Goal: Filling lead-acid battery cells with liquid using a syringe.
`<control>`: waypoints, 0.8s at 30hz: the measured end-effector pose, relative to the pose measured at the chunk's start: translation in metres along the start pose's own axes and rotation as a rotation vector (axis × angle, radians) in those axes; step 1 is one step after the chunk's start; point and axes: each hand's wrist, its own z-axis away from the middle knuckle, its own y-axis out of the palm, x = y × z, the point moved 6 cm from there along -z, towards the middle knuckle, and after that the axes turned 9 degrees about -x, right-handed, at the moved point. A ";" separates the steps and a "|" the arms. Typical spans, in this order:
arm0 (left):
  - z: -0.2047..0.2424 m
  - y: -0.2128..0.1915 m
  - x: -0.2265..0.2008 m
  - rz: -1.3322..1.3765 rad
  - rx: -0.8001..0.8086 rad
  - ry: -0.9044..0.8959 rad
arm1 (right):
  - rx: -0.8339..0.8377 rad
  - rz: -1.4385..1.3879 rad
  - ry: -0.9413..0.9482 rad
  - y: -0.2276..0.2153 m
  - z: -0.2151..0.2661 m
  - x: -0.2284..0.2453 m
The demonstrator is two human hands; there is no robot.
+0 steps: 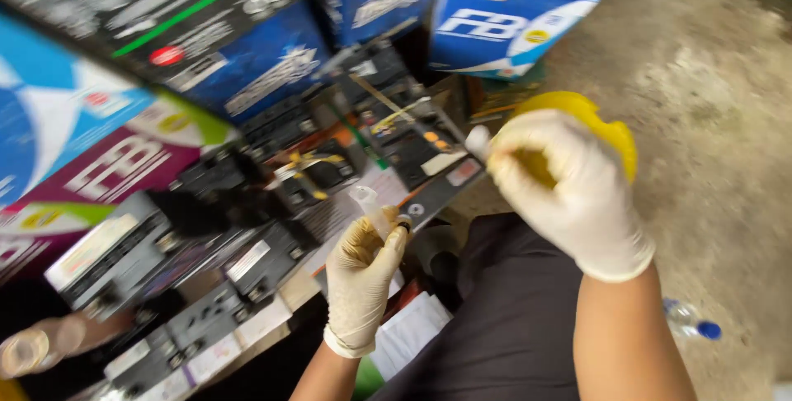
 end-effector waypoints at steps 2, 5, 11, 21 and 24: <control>-0.005 0.026 -0.002 -0.119 0.040 0.053 | -0.056 0.111 0.211 -0.030 0.011 -0.053; -0.007 0.067 -0.009 -0.217 0.076 0.060 | -0.029 0.318 0.671 -0.065 0.022 -0.124; -0.023 0.116 0.009 -0.212 0.203 0.098 | 0.432 0.609 0.822 -0.037 0.062 -0.271; -0.034 0.125 0.045 -0.227 0.218 0.012 | 0.938 0.759 0.845 0.023 0.116 -0.344; -0.037 0.123 0.048 -0.218 0.207 0.003 | 0.923 0.880 0.849 0.016 0.126 -0.380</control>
